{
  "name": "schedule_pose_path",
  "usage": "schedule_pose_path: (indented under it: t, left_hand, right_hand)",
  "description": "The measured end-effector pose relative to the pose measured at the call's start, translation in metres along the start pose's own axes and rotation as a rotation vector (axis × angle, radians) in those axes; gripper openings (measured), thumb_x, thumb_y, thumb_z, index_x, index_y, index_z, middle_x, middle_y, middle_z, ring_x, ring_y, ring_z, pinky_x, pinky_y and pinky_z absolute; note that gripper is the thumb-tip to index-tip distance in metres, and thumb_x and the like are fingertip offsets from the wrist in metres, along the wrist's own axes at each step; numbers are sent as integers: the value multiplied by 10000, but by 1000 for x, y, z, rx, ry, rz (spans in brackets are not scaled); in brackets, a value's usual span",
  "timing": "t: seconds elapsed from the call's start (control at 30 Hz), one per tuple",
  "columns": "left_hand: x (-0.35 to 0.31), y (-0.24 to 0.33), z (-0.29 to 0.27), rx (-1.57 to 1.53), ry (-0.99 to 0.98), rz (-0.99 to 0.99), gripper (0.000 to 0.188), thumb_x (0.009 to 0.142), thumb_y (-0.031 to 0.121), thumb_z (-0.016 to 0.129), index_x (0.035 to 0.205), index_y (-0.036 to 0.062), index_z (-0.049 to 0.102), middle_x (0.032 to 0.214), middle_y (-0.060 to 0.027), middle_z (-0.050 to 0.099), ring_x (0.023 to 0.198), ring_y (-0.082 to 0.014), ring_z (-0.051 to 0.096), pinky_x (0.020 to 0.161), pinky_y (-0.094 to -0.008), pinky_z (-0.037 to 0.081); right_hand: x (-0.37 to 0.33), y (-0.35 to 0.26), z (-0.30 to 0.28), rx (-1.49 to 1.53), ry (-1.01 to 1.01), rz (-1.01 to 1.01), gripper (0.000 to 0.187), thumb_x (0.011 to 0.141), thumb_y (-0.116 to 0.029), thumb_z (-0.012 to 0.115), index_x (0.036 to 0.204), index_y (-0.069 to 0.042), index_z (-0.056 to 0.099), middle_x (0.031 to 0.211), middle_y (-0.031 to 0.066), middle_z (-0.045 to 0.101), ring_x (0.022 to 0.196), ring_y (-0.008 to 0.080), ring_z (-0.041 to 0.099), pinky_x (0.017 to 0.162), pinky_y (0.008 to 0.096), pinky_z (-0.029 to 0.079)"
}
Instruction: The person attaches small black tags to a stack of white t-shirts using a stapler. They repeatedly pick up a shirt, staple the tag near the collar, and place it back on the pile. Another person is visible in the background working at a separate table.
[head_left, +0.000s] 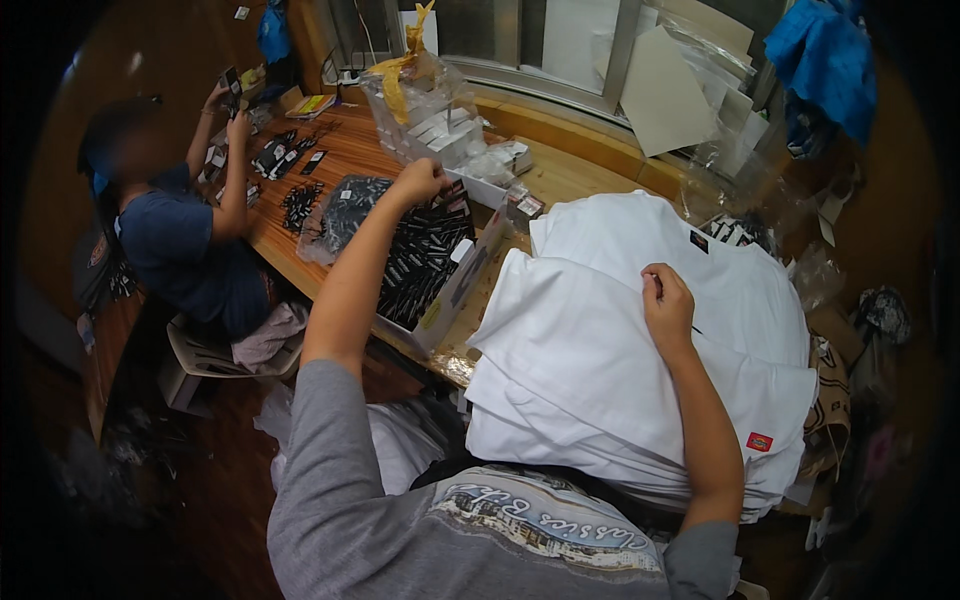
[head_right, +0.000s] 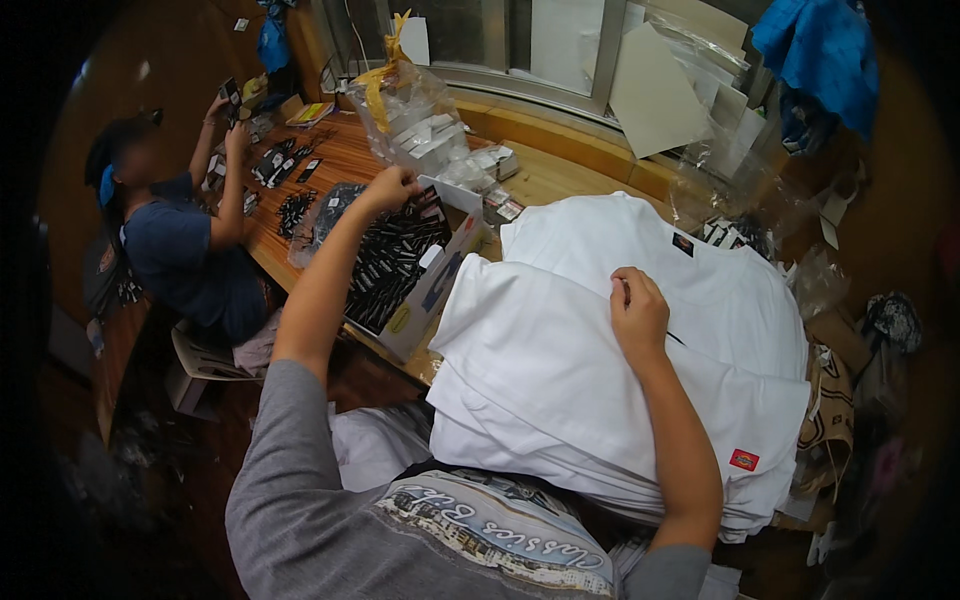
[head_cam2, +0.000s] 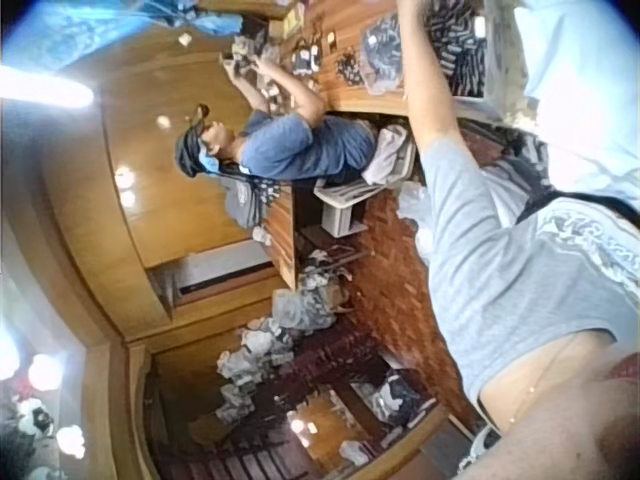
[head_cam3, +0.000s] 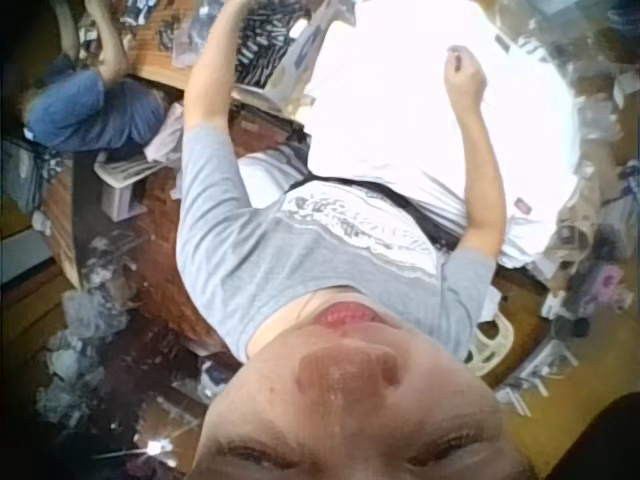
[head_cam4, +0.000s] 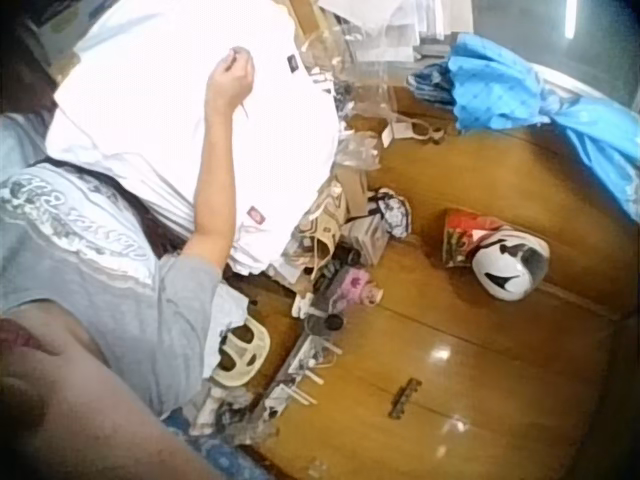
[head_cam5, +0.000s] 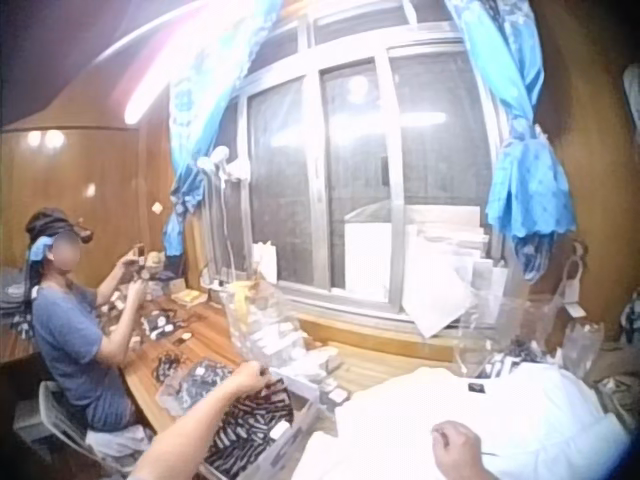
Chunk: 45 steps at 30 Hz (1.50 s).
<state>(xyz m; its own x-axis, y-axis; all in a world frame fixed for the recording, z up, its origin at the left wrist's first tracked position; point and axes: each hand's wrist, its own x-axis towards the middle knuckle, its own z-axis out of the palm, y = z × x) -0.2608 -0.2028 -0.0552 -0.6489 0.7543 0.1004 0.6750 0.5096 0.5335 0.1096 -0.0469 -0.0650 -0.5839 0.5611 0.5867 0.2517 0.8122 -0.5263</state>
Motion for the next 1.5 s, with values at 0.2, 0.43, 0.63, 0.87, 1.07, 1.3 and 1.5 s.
schedule_pose_path:
  t: [0.2, 0.43, 0.63, 0.87, 1.07, 1.3, 1.5]
  left_hand:
    - [-10, 63, -33, -213, 201, 284, 139, 805, 121, 489, 777, -15, 486, 559, -21, 468, 479, -83, 454, 409, -219, 365]
    - [-55, 230, -18, -574, -193, 566, 155, 814, 197, 494, 778, 46, 496, 596, 34, 457, 473, -11, 347, 403, -152, 262]
    - [-45, 279, 28, -829, -599, 518, 211, 767, 159, 561, 916, 9, 567, 662, -19, 560, 447, -32, 333, 398, -153, 268]
    - [-1, 292, 113, -566, -711, 409, 110, 710, 58, 584, 798, -3, 605, 594, -31, 556, 458, -63, 420, 421, -181, 338]
    - [18, 331, 182, -426, -277, 498, 79, 631, 58, 643, 683, 3, 619, 575, -48, 559, 529, -90, 510, 469, -207, 393]
    - [18, 321, 195, -993, -417, 285, 142, 684, 92, 636, 691, 21, 514, 599, -34, 523, 512, -97, 479, 454, -215, 377]
    - [22, 307, 214, -235, -82, 881, 144, 628, 60, 619, 760, 13, 585, 721, -120, 552, 637, -239, 533, 591, -312, 426]
  right_hand:
    - [9, 2, -8, 17, -57, 8, 120, 700, -43, 535, 820, -39, 529, 772, 81, 545, 698, 207, 522, 604, 289, 413]
    - [83, -51, -38, 389, -26, -201, 655, 628, -64, 643, 1191, -91, 310, 991, 88, 533, 904, 169, 497, 793, 287, 388]
    - [94, -15, -125, 524, -400, 66, 324, 643, -20, 566, 964, -23, 531, 813, 47, 574, 768, 113, 521, 680, 222, 409]
    - [85, 84, -199, -339, -872, 309, 272, 597, -46, 624, 866, -50, 592, 834, 64, 590, 756, 157, 539, 668, 267, 418]
    - [79, 122, -116, -104, -250, 179, 425, 574, -68, 653, 986, -37, 555, 913, 107, 587, 842, 238, 543, 757, 322, 417]
    - [64, 138, -68, 722, -120, 446, 116, 666, 20, 590, 775, 45, 559, 683, 86, 584, 603, 110, 556, 564, 200, 439]
    - [59, 157, -67, 600, 191, 485, 73, 695, -43, 560, 729, 21, 566, 632, 43, 574, 561, 87, 541, 516, 184, 421]
